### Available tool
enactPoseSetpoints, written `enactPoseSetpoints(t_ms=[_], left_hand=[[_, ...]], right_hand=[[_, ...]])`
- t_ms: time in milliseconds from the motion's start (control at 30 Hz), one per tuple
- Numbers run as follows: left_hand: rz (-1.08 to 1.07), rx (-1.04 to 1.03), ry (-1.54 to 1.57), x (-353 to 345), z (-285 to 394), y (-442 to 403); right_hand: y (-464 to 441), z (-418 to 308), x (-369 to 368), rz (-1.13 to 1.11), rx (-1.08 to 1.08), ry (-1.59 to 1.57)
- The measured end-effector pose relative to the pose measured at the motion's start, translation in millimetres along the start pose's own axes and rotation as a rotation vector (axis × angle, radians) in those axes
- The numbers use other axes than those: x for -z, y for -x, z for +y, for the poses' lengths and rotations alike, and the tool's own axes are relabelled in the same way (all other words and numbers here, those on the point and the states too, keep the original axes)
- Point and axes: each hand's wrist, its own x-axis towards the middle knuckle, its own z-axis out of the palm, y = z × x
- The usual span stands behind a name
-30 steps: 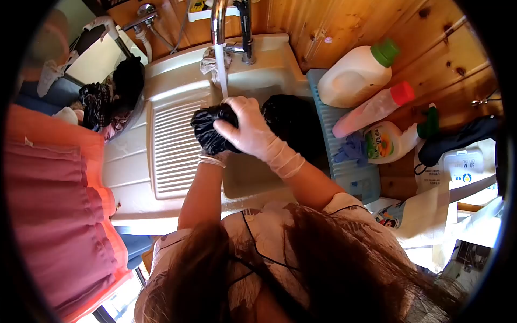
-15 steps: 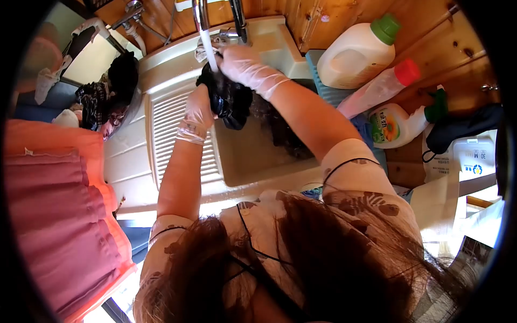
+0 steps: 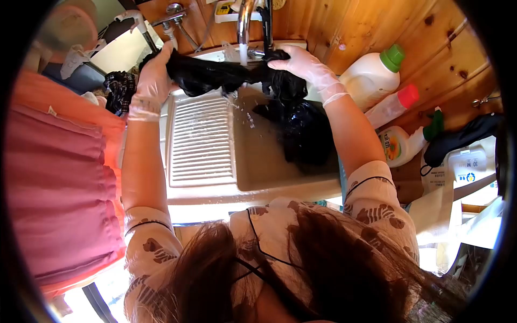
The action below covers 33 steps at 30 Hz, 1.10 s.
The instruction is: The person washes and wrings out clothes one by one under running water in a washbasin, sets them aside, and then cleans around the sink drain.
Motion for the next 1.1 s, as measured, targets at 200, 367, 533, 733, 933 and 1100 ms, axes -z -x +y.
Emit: enactPoseSetpoints(t_ms=[200, 367, 533, 733, 933, 1100], left_hand=[[-0.132, -0.068, 0.633, -20.7, 35.9, -14.8], [-0.168, 0.025, 0.753, -29.1, 77.1, 10.7], [-0.012, 0.125, 0.656, -39.1, 54.2, 30.9], [-0.118, 0.141, 0.624, -22.7, -49.8, -27.0], [-0.244, 0.296, 0.560, -4.7, -116.1, -50.8], [-0.402, 0.077, 0.340, -84.6, -181.9, 3.5]], right_hand=[[0.8, -35.9, -50.0, -0.194, 0.143, 0.408], [-23.6, -18.7, -163.5, -0.193, 0.094, -0.108], [-8.5, -15.0, -137.1, -0.413, 0.102, -1.669], [2.5, 56.1, -145.6, -0.328, -0.148, -1.647], [13.5, 53.3, -86.3, 0.130, -0.451, -1.262], [-4.2, 0.7, -97.5, 0.333, 0.005, -1.169]])
